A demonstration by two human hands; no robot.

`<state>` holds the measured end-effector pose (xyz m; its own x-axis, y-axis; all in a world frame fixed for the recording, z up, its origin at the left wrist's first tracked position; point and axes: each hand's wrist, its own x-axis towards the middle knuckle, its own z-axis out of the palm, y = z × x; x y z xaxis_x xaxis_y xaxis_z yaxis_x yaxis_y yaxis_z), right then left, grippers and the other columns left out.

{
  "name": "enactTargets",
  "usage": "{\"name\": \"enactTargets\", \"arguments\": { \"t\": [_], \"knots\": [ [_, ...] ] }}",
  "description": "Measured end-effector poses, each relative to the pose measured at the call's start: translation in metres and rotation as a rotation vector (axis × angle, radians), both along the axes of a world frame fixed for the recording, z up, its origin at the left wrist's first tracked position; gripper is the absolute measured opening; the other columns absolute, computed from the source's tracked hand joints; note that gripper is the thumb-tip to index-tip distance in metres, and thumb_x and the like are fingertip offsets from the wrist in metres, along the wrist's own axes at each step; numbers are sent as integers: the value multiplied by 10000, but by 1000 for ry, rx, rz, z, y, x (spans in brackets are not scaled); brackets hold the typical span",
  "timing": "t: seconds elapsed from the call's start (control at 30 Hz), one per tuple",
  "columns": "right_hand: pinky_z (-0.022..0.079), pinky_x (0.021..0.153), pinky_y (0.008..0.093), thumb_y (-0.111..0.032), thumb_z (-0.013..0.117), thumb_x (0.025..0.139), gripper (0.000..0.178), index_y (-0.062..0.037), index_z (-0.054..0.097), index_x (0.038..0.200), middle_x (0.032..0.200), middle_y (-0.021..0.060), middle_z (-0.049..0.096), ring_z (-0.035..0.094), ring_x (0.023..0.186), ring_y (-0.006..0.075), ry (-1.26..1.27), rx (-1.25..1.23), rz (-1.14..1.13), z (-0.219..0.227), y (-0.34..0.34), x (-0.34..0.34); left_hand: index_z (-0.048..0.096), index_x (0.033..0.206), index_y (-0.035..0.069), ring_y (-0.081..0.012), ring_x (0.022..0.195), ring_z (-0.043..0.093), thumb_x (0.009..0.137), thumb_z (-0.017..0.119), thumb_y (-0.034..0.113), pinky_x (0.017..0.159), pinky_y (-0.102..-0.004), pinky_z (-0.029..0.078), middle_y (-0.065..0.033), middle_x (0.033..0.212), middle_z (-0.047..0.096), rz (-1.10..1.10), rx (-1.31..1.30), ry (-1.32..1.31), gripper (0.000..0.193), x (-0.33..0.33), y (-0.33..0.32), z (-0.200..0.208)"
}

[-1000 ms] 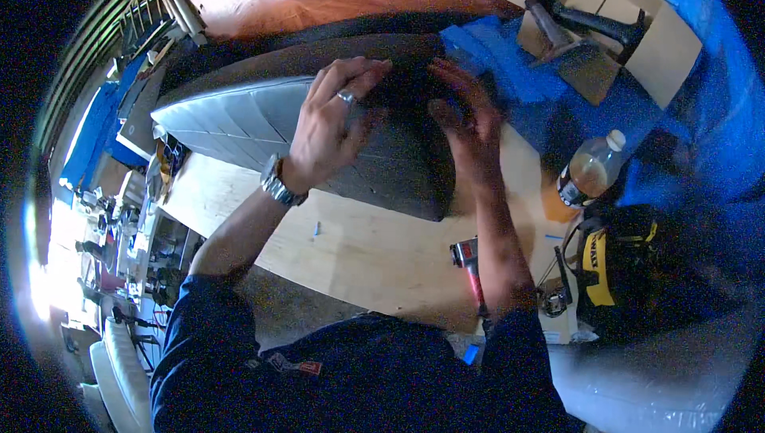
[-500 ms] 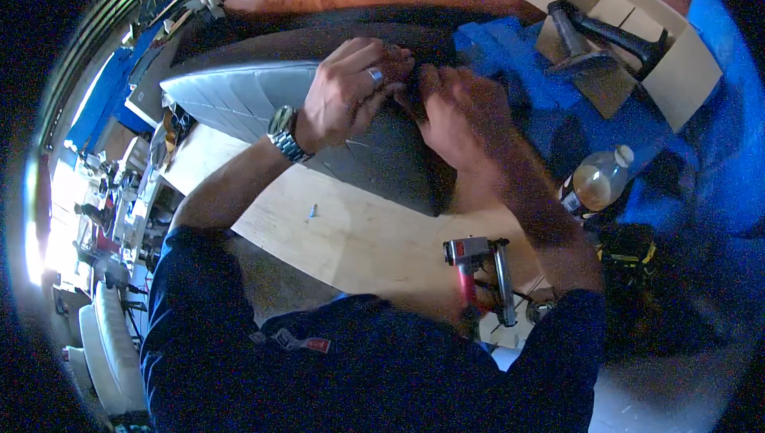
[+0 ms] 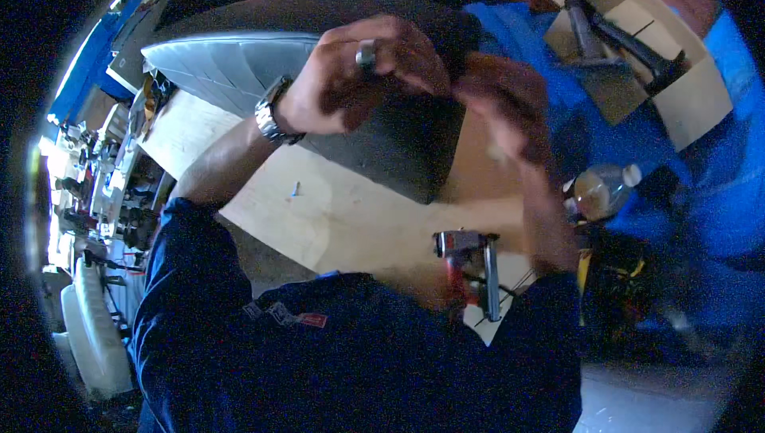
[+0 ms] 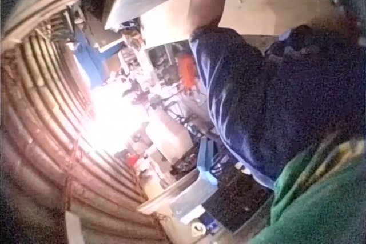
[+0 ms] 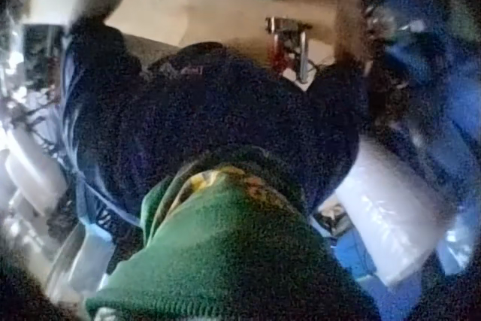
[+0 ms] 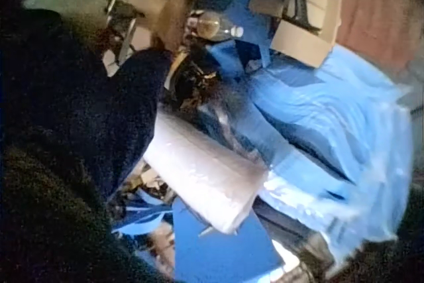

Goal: Stapling fabric and padding onto a wooden furniture frame using a pneumatic staple gun.

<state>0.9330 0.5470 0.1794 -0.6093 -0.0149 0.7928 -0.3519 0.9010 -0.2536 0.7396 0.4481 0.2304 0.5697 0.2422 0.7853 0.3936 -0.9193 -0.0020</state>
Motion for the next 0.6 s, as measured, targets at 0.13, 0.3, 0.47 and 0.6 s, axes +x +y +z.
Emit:
{"name": "enactTargets", "arguments": {
  "t": [0.13,0.3,0.47,0.6],
  "knots": [
    [345,522,307,-115,567,880,234,-48,505,665,582,4,472,439,552,141,411,-738,-249,-14,-29,29,616,1064,32,-251,821,617,832,494,-84,727,-310,515,-133,1003,639,-286,-72,-418,287,-7,7,15],
    [357,497,324,-149,598,873,251,-47,502,665,571,18,471,444,527,158,9,-260,-681,16,-70,0,602,866,-14,-302,757,582,842,566,207,727,-370,482,-167,836,609,329,-361,-162,225,-66,64,25],
    [397,505,325,-104,580,860,191,-27,548,688,613,44,544,454,505,177,-101,257,-717,37,-74,-1,613,851,-31,-304,685,584,872,532,234,692,-375,484,-181,797,630,411,-333,178,278,-72,81,18],
    [407,599,226,-140,462,941,224,-49,613,804,694,24,594,477,601,109,339,-199,-645,66,-54,41,634,861,-26,-293,707,589,894,514,264,700,-375,488,-170,834,649,442,-75,175,315,-73,98,19]
  ]
}}
